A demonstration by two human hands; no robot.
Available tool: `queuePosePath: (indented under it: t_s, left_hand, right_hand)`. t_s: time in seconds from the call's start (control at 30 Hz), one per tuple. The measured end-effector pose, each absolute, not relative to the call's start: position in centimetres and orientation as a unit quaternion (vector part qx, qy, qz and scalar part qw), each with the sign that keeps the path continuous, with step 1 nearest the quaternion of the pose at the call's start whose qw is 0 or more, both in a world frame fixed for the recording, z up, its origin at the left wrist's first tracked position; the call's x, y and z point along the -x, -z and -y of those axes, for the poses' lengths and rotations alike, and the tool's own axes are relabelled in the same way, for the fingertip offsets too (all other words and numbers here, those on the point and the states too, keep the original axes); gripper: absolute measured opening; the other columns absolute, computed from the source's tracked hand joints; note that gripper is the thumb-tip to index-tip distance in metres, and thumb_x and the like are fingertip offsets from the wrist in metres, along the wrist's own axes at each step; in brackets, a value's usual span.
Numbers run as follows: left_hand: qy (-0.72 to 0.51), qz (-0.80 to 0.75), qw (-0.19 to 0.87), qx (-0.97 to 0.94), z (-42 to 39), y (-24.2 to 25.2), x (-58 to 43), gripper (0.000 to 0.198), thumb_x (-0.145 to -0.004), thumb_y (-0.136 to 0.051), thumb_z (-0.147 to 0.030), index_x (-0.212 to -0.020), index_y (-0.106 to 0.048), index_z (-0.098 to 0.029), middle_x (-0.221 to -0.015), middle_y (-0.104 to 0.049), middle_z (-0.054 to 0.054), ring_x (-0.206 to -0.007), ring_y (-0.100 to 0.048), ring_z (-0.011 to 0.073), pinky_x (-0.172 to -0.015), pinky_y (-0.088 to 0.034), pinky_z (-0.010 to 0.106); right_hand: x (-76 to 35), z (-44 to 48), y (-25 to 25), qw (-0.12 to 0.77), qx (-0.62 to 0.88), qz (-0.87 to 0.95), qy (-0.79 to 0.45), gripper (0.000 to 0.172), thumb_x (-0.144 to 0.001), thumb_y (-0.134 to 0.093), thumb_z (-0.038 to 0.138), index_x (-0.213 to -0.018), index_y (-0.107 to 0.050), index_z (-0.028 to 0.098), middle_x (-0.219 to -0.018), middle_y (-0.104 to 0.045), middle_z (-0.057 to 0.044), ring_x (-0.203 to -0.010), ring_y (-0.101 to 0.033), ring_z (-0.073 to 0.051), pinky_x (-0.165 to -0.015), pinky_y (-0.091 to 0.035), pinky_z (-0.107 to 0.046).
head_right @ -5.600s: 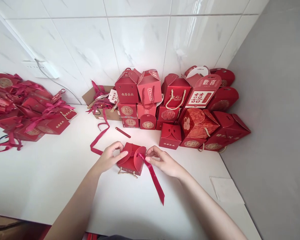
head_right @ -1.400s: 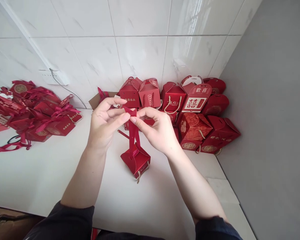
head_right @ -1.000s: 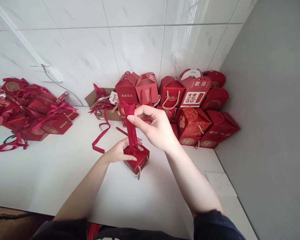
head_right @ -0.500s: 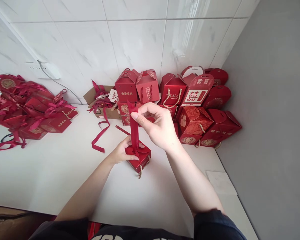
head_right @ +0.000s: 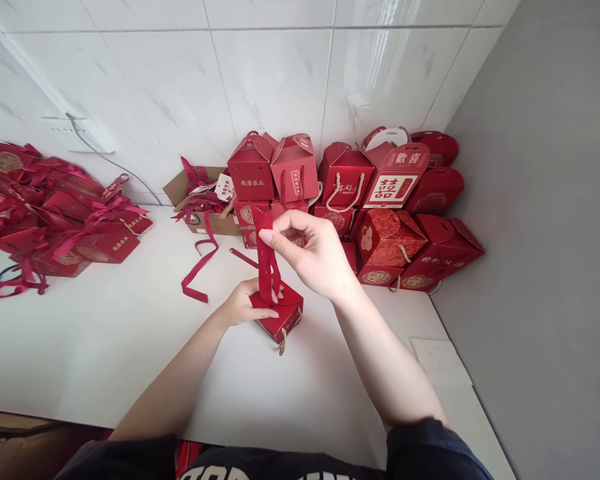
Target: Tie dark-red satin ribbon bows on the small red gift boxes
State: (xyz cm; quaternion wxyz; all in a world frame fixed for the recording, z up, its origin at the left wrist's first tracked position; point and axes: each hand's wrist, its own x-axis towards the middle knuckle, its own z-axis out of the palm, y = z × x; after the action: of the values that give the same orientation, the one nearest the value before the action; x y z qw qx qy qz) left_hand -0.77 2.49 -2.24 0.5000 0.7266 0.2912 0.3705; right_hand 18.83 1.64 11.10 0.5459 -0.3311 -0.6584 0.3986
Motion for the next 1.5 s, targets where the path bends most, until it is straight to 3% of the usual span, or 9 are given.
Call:
queuePosePath:
  t_s: [0.4,0.73,1.1,1.37,1.5]
  left_hand:
    - [-0.353,-0.303,0.518,-0.717,-2.4,2.1,0.8,0.038,-0.066,-0.083,-0.028,-0.099,-0.066,-0.016,-0.102,-0.068,0.01,-0.094,-0.065,0.0249,-0.086,-0.052,0.039]
    - [-0.363,-0.259,0.483,-0.754,-2.7,2.1,0.8,0.014,-0.068,-0.082,-0.026,-0.075,-0.073,-0.017,-0.098,-0.068,0.011,-0.098,-0.063,0.0255,-0.091,-0.05,0.042]
    - [-0.377,-0.256,0.489,-0.744,-3.1,2.7,0.9,0.03,-0.066,-0.084,-0.026,-0.093,-0.074,-0.017,-0.099,-0.07,0.011,-0.098,-0.065,0.0253,-0.092,-0.051,0.04]
    - [-0.382,-0.239,0.485,-0.75,-3.5,3.0,0.4,0.014,-0.079,-0.073,-0.025,-0.091,-0.078,-0.019,-0.094,-0.074,0.011,-0.097,-0.066,0.023,-0.093,-0.051,0.039]
    - [-0.385,-0.252,0.487,-0.742,-3.4,3.3,0.1,0.015,-0.078,-0.075,-0.029,-0.089,-0.079,-0.02,-0.094,-0.074,0.011,-0.097,-0.066,0.0239,-0.091,-0.053,0.039]
  right_hand:
    - [-19.4,-2.0,-10.2,0.615,0.34,0.618,-0.353,0.021,-0.083,-0.071,0.034,-0.071,-0.061,0.019,-0.069,-0.059,0.002,-0.063,-0.052,-0.011,-0.06,-0.044,-0.025]
    - [-19.4,-1.7,-9.9,0.578,0.348,0.629,-0.386,0.026,-0.08,-0.072,0.04,-0.072,-0.061,0.019,-0.068,-0.059,0.001,-0.062,-0.053,-0.012,-0.058,-0.044,-0.026]
    - [-20.0,-1.1,-10.8,0.616,0.355,0.625,-0.323,0.021,-0.081,-0.072,0.033,-0.068,-0.061,0.02,-0.067,-0.056,0.001,-0.061,-0.049,-0.012,-0.056,-0.042,-0.026]
    - [-19.0,-0.3,-12.1,0.595,0.377,0.655,-0.274,0.024,-0.081,-0.071,0.034,-0.067,-0.06,0.019,-0.07,-0.06,-0.001,-0.061,-0.052,-0.012,-0.056,-0.042,-0.027]
    - [-18.4,-0.6,-12.2,0.572,0.404,0.667,-0.254,0.022,-0.083,-0.069,0.035,-0.07,-0.06,0.019,-0.072,-0.062,-0.001,-0.06,-0.052,-0.012,-0.055,-0.041,-0.027]
